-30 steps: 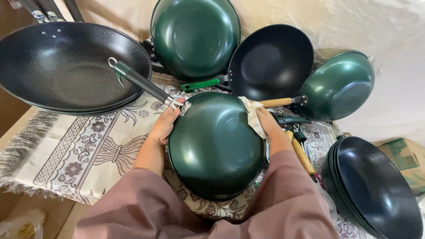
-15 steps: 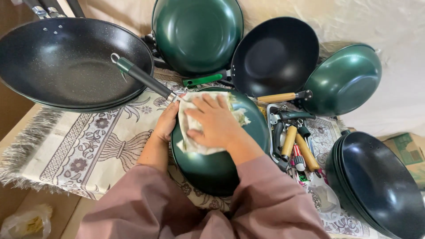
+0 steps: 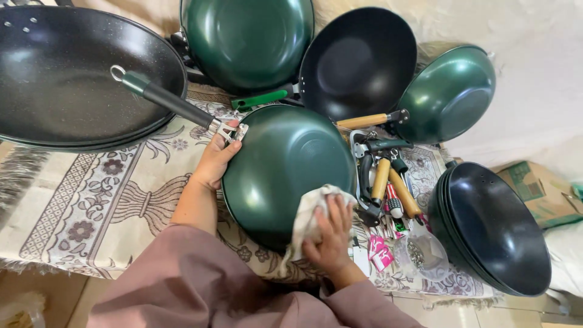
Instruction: Wiping down woks with a cloth and attaching handle components using small screws
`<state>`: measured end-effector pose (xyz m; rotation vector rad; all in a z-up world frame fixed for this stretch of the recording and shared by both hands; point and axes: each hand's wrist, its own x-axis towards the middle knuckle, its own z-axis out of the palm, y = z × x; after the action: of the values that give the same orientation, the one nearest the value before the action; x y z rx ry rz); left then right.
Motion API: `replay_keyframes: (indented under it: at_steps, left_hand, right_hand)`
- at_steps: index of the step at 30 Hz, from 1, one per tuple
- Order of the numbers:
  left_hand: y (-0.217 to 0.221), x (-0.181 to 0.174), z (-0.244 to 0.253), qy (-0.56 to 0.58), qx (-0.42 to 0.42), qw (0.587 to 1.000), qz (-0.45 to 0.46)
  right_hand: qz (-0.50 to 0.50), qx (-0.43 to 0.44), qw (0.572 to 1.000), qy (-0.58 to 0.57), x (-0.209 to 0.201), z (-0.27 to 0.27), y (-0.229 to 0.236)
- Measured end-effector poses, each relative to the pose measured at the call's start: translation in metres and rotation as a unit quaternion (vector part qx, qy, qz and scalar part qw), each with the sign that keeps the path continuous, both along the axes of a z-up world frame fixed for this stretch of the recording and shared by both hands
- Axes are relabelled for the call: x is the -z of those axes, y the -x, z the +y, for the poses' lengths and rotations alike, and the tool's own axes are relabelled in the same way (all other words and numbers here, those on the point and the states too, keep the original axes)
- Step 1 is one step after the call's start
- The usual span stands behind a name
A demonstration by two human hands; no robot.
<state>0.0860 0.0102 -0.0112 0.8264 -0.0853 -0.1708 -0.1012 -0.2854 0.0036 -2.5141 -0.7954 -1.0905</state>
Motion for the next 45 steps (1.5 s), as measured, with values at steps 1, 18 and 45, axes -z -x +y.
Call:
replay_keyframes:
  at_steps: [1, 18, 45]
  left_hand:
    - [-0.001, 0.005, -0.002, 0.001, 0.001, 1.0, 0.001]
    - [-0.003, 0.006, -0.003, 0.034, -0.032, 0.997, -0.069]
    - [0.015, -0.01, 0.002, 0.088, 0.017, 0.996, -0.026]
  right_hand:
    - [0.001, 0.001, 1.0, 0.001, 0.002, -0.013, -0.01]
    - [0.453, 0.089, 0.878, -0.127, -0.133, 0.004, -0.234]
    - [0.049, 0.018, 0.997, -0.05, 0.009, -0.011, 0.004]
